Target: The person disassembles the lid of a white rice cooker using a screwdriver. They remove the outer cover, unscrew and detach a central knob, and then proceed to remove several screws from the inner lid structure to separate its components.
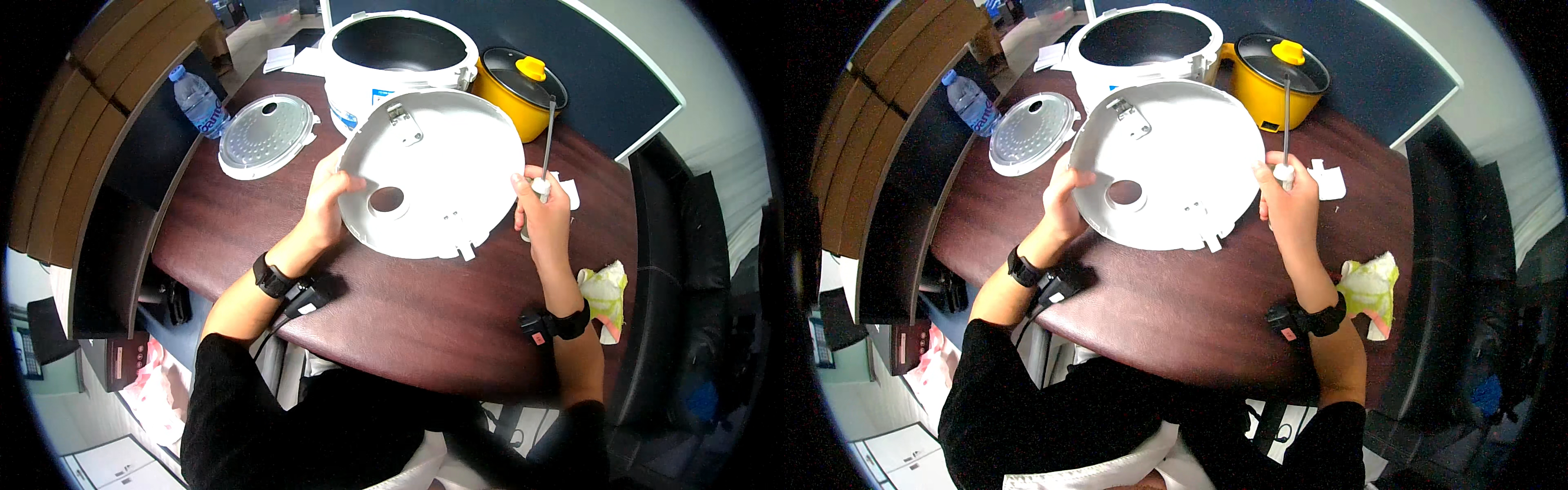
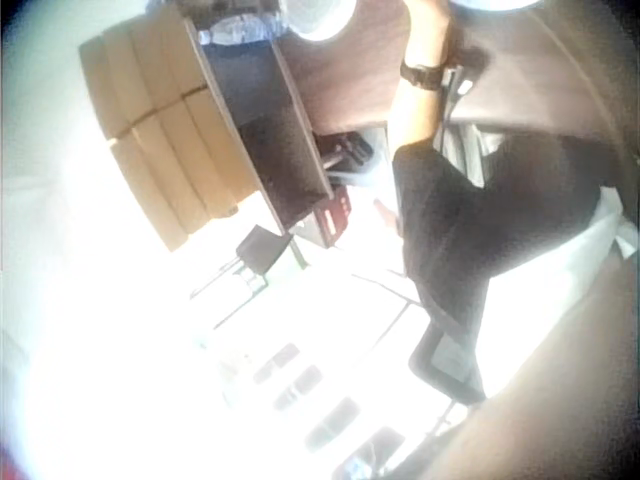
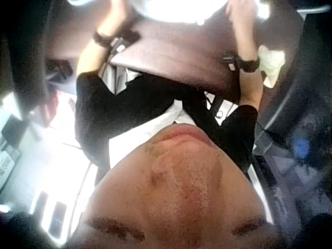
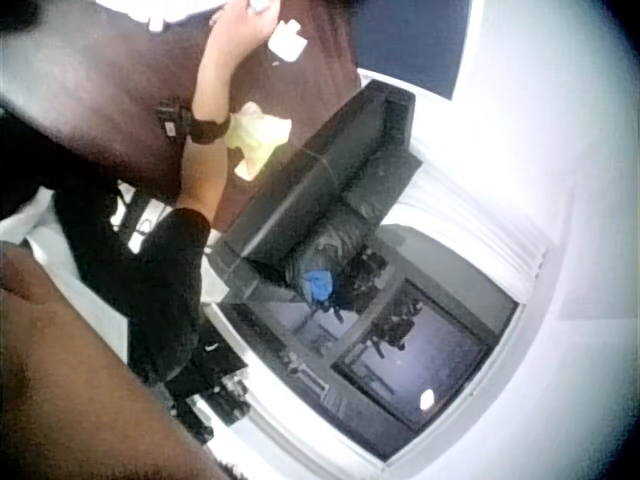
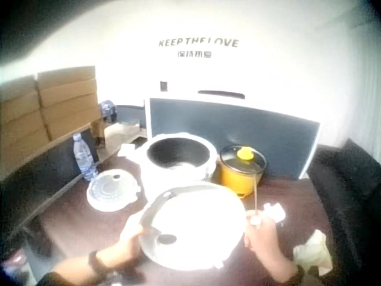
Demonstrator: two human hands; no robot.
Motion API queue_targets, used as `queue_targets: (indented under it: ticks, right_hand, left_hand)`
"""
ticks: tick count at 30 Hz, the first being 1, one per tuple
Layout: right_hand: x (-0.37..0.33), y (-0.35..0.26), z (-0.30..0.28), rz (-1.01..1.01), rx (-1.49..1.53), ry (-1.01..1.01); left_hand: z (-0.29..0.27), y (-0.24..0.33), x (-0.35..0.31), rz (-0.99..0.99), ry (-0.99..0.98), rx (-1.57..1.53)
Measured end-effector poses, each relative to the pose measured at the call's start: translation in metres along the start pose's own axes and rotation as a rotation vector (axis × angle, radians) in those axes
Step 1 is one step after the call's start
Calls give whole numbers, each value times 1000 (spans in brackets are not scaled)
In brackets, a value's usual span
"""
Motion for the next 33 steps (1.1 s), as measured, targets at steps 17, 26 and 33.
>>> queue_targets:
  ticks: [17,26,33]
  right_hand:
    - [-9,-37,-3,-279,-440,143]
    - [-54,-45,27,128,8,-447]
    - [-83,-37,67,313,80,-717]
  left_hand:
    - [22,11,-1,-336,-214,-71]
    - [2,7,0,-183,-13,-100]
    - [-1,2,3,-127,-21,-83]
Point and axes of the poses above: each hand's wrist, its own x-axis towards the middle knuckle, its own z-axis out of the palm, y = z × x, the point moved 4 cm from there along x, towards the middle knuckle, and after that the axes turned 7 degrees about -y, right-handed, at the moved point
